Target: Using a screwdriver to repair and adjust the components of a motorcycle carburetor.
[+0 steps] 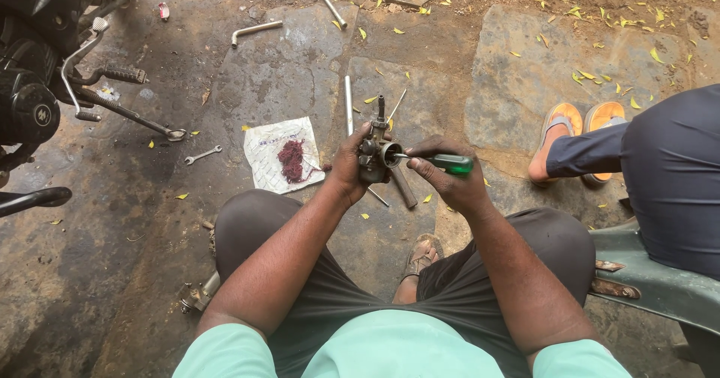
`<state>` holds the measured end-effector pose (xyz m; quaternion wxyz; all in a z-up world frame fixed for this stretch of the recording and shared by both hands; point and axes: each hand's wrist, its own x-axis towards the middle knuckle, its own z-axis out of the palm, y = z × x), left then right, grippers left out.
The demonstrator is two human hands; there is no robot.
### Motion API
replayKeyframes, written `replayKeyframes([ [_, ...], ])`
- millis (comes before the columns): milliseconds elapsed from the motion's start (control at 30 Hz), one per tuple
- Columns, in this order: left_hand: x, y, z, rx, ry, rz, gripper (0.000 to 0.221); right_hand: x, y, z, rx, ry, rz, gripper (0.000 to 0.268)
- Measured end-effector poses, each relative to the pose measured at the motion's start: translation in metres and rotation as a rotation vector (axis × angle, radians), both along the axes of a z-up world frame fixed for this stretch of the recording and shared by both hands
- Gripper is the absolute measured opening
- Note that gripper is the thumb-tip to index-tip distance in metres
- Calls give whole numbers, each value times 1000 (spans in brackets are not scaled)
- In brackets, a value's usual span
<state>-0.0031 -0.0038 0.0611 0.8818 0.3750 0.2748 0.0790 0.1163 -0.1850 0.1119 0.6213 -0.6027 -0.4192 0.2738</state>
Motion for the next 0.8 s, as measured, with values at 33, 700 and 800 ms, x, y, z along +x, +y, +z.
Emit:
replayKeyframes([
  [33, 0, 1, -2, 6, -11, 1, 57, 0, 1, 0, -11, -41, 3, 17],
  [700, 8, 4, -27, -113, -2, 164, 45, -16, 12, -6, 68, -462, -8, 21],
  [800, 9, 2, -20, -128, 23, 168, 45, -22, 13, -4, 91, -464, -42, 22],
])
